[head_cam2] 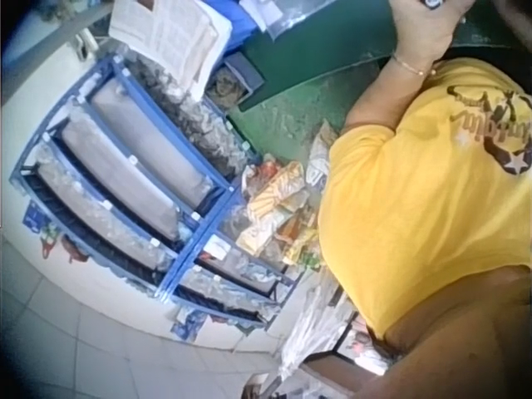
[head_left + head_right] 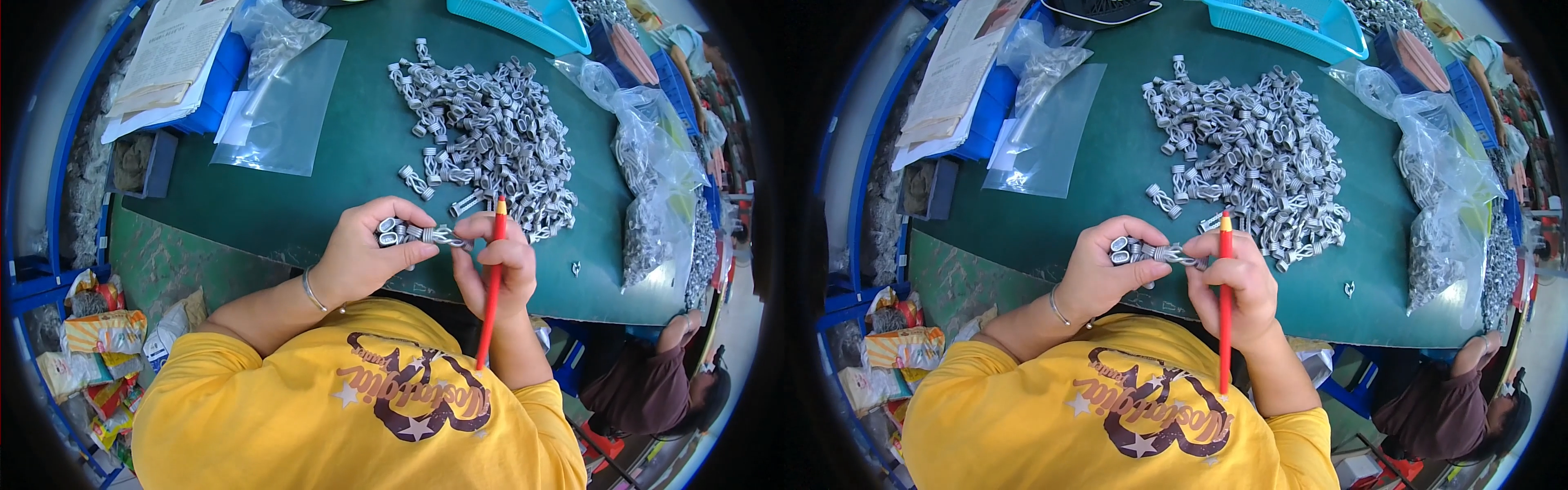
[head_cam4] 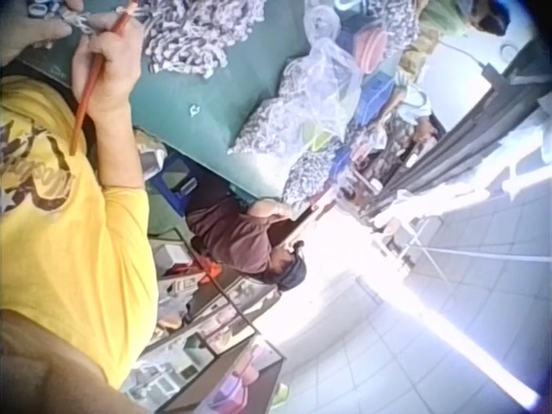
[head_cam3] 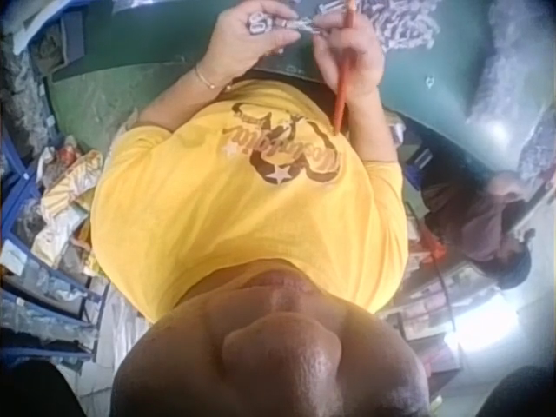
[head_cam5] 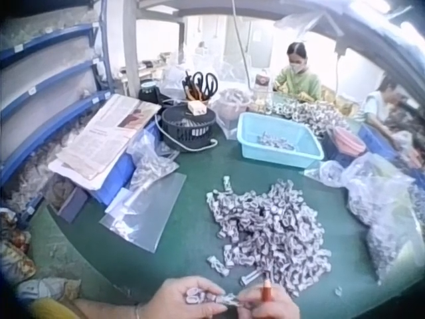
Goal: The person joins small metal components together by hand and uses a red tool to press or secure parts, working through a pile of items on a green table.
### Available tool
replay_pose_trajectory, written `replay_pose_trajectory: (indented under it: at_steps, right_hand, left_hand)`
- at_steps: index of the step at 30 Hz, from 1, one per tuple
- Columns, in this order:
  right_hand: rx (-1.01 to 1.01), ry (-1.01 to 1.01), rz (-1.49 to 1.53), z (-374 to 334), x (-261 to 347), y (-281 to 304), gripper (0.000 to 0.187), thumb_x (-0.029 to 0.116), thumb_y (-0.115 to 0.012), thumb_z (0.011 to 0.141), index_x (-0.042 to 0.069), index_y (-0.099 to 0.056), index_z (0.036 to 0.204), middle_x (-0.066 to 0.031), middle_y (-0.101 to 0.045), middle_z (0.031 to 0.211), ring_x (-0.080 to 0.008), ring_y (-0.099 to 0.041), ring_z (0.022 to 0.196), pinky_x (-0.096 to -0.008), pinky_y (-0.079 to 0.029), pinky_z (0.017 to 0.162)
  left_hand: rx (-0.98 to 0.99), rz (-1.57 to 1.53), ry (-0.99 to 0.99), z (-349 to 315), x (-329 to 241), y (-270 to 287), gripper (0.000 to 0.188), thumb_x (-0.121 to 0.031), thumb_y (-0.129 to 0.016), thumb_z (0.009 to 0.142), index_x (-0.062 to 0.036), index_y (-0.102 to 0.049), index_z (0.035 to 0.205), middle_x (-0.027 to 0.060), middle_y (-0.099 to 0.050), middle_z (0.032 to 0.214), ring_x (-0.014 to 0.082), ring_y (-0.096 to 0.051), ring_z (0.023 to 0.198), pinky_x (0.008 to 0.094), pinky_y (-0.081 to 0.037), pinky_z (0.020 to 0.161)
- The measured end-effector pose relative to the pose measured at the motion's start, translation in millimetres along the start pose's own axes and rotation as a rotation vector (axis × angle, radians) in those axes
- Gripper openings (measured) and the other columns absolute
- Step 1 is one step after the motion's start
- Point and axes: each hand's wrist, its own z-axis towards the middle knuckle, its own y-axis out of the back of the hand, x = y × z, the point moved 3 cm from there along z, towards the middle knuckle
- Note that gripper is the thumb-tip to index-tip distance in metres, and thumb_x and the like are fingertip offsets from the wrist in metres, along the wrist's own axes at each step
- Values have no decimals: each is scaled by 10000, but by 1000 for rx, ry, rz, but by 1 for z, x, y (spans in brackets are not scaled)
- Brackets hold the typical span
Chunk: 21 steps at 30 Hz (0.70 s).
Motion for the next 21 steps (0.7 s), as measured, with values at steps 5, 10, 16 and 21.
replay_pose_trajectory:
  at_steps: [5, 10, 16, 21]
  right_hand:
    - [-183, -517, 430, -16, -7, 4, 223, -82, -515, 821, 49, -388, 949, -175, -567, 970, -154, -570, 802, -254, -477, 717]
    - [-125, -659, 767, -26, -14, -1, 230, -68, -566, 821, 52, -404, 931, -152, -564, 930, -142, -579, 804, -257, -489, 710]
    - [-170, -426, 589, -26, -14, -2, 358, -159, -608, 729, 56, -410, 936, -159, -558, 941, -196, -568, 833, -287, -471, 760]
    - [-226, -221, 312, -21, -5, 0, 435, -139, -680, 667, 64, -406, 937, -164, -565, 927, -194, -560, 795, -274, -464, 706]
  left_hand:
    - [-34, 14, -189, 0, 1, 0, 190, -20, -708, 721, -9, -620, 890, 49, -624, 836, 99, -574, 759, 233, -459, 700]
    - [2, 97, -336, 0, -1, 0, 212, 36, -705, 703, 3, -597, 882, 72, -597, 871, 109, -574, 787, 217, -464, 669]
    - [25, 52, -246, -1, -6, -4, 210, 15, -707, 714, 5, -595, 892, 70, -589, 855, 96, -569, 726, 202, -458, 630]
    - [5, -43, -86, -3, 1, -2, 170, -20, -684, 757, -4, -596, 902, 57, -587, 835, 81, -560, 689, 192, -454, 554]
